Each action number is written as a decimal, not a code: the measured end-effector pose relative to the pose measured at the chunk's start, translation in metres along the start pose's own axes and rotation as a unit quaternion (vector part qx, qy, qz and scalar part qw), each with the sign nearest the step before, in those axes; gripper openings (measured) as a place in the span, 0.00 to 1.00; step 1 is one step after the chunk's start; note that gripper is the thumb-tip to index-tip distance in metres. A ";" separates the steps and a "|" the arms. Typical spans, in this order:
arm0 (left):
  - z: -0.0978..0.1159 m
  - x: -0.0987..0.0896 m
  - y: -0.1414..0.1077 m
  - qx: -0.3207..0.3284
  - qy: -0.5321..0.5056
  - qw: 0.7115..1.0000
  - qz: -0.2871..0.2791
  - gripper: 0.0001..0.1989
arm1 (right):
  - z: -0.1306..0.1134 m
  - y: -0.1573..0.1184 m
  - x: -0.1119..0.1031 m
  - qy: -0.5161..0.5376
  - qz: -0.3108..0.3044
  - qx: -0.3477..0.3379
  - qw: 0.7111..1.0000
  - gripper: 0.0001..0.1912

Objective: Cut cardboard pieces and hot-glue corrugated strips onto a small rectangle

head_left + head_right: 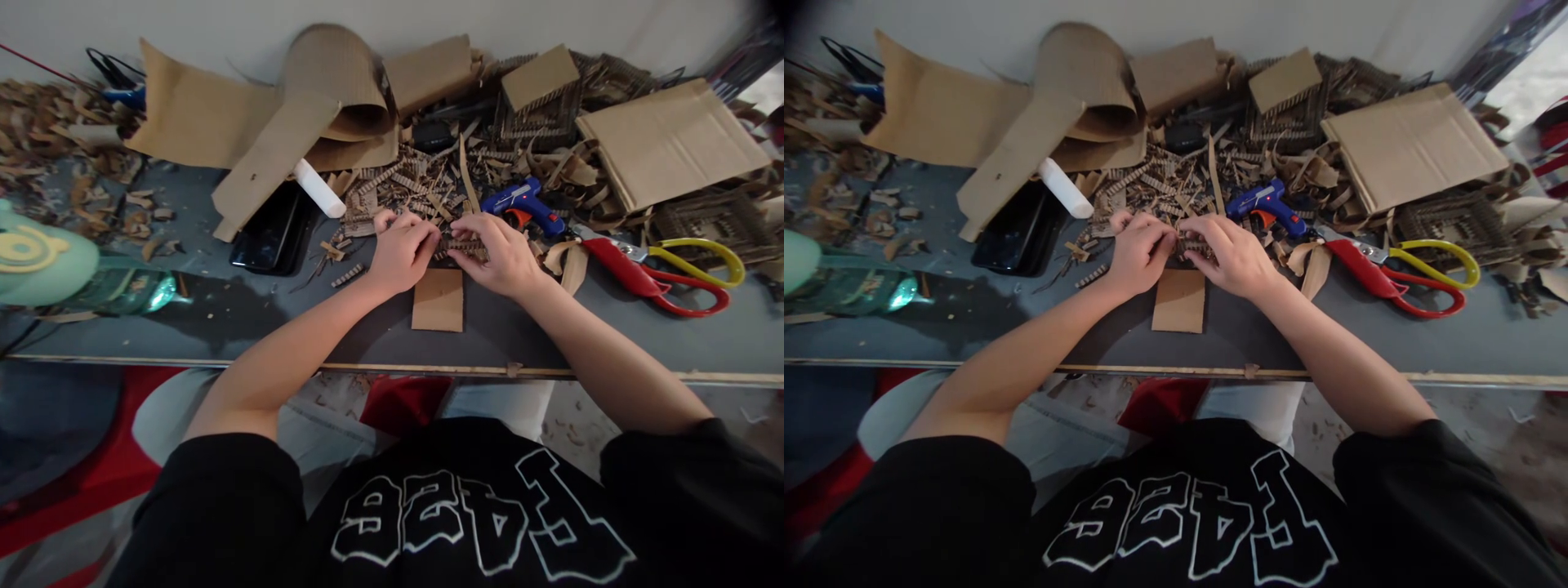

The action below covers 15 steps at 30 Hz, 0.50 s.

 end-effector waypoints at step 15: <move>0.020 -0.003 -0.001 0.108 -0.010 0.994 0.007 0.23 | -0.004 -0.004 0.008 -0.027 -0.014 -0.055 0.998 0.12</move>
Point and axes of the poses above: each hand's wrist, its own y-axis towards the middle knuckle, its own x-axis out of the palm, z = x × y, the point moved 10 cm from there along y, towards the middle knuckle, and after that the axes turned 8 degrees about x, right-handed, at the moved point
